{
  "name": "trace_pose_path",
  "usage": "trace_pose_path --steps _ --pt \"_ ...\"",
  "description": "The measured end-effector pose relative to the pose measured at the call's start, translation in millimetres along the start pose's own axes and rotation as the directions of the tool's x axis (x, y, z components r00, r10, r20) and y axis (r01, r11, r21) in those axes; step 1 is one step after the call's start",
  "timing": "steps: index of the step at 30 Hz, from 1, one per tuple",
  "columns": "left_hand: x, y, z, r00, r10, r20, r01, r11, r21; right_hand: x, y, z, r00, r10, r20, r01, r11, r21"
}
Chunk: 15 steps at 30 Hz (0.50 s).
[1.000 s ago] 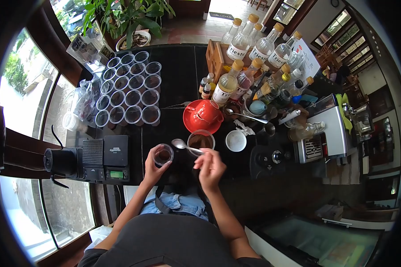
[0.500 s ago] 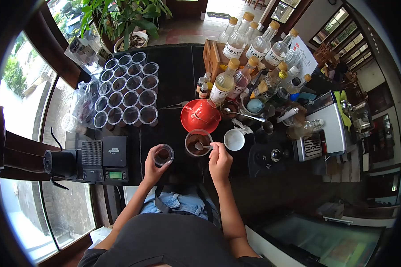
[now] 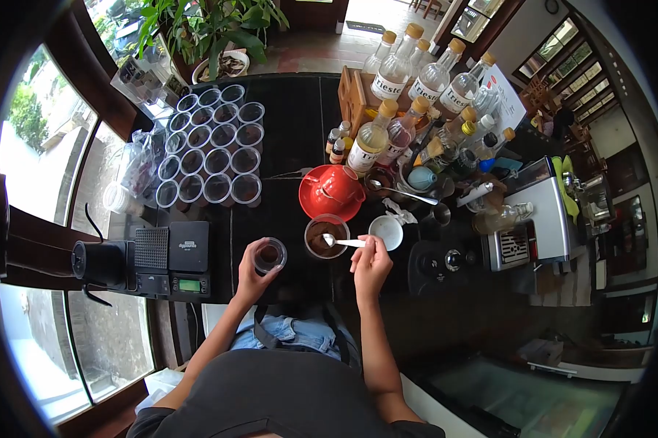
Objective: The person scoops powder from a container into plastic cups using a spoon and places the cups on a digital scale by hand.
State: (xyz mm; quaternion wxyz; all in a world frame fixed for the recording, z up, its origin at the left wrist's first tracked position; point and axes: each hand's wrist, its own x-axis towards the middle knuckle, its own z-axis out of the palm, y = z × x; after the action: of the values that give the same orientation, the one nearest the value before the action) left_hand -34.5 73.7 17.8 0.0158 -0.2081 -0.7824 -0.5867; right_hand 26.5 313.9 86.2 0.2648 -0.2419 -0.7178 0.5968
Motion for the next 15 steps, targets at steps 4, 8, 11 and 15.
trace_pose_path --steps 4,8,11,15 --pt "-0.1 0.3 1.3 1.000 -0.007 0.006 0.007 1.000 0.004 0.4 0.1 -7.0 0.997 0.012 -0.072 -0.006 0.996 0.094" --pt "0.0 -2.1 4.0 1.000 0.000 0.008 0.000 1.000 0.002 -0.7 -1.8 -10.2 0.995 -0.046 -0.092 0.052 0.997 0.064" --pt "0.5 -3.1 5.8 1.000 -0.004 0.009 0.004 1.000 0.006 -1.0 0.1 -11.8 0.996 -0.015 -0.089 0.025 0.994 0.110" --pt "0.5 -0.7 6.6 1.000 0.002 0.007 -0.002 1.000 0.026 -2.1 -3.1 -10.0 0.992 0.077 -0.100 -0.055 0.977 0.207"
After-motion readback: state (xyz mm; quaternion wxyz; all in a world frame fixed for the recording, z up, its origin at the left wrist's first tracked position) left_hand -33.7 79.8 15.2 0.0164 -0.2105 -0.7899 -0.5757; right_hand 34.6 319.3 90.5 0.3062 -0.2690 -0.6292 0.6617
